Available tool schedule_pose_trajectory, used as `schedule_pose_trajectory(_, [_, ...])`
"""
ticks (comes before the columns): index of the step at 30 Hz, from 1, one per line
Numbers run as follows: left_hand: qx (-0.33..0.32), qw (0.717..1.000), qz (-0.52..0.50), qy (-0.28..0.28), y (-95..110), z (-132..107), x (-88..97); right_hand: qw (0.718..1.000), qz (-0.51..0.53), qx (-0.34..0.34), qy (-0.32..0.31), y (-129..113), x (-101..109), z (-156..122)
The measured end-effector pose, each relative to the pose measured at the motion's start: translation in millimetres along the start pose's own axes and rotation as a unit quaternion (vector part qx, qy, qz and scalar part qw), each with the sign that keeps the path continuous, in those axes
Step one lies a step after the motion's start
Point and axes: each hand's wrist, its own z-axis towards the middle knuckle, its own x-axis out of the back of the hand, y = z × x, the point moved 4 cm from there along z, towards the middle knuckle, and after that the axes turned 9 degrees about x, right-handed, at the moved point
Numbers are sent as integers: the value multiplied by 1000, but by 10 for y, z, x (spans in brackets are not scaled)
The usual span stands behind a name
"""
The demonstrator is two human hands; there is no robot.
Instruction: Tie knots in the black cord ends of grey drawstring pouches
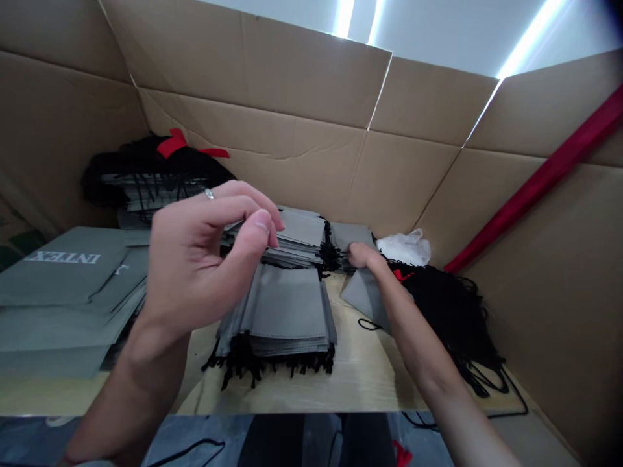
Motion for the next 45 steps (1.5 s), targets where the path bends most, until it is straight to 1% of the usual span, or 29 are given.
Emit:
schedule_pose_trajectory(2, [13,1000,-3,14,17,16,-14,1000,1,2,-5,27,-59,23])
schedule_pose_trajectory(4, [19,999,-18,24,-13,4,-29,1000,4,1,-5,44,-101,17])
schedule_pose_trajectory(7, [7,999,-42,11,-70,-16,-65,1000,9,-2,7,32,-114,-34])
schedule_pose_trajectory(10, [12,999,-30,-40,-113,1,-128,999,14,-3,32,-6,-56,-137])
schedule_pose_trajectory(13, [38,993,0,-112,-169,34,-240,998,21,-12,61,-23,92,-313])
schedule_pose_trajectory(16, [84,980,35,-179,-298,26,-442,995,31,-24,94,-27,323,-597])
schedule_pose_trajectory(18, [121,969,31,-211,-426,-21,-637,991,39,-24,128,-61,498,-856])
schedule_pose_trajectory(19, [138,967,17,-212,-496,-52,-741,988,43,-20,149,-95,580,-1003])
schedule_pose_trajectory(21, [140,969,-4,-202,-617,-122,-960,980,54,2,192,-204,714,-1317])
schedule_pose_trajectory(23, [140,968,-37,-204,-731,-193,-1180,970,71,54,225,-364,792,-1628])
schedule_pose_trajectory(25, [144,965,-77,-207,-823,-242,-1352,960,91,119,235,-536,814,-1898])
schedule_pose_trajectory(26, [147,962,-96,-209,-857,-254,-1411,951,105,157,244,-615,821,-2016])
schedule_pose_trajectory(27, [150,959,-113,-214,-878,-259,-1449,931,134,215,262,-695,834,-2125])
schedule_pose_trajectory(28, [152,955,-126,-220,-885,-256,-1463,915,151,248,279,-745,846,-2217])
schedule_pose_trajectory(30, [148,952,-142,-226,-852,-228,-1420,894,172,277,307,-784,865,-2354])
schedule_pose_trajectory(34, [109,963,-131,-210,-639,-138,-1149,874,193,277,349,-740,894,-2554])
schedule_pose_trajectory(36, [80,968,-123,-203,-500,-119,-1015,852,213,276,392,-706,918,-2667])
schedule_pose_trajectory(38, [54,969,-120,-209,-370,-133,-929,825,237,272,435,-688,942,-2767])
schedule_pose_trajectory(41, [39,959,-130,-250,-228,-192,-900,797,243,289,472,-736,972,-2841])
schedule_pose_trajectory(45, [64,922,-197,-328,-140,-283,-934,760,224,347,501,-875,997,-2785])
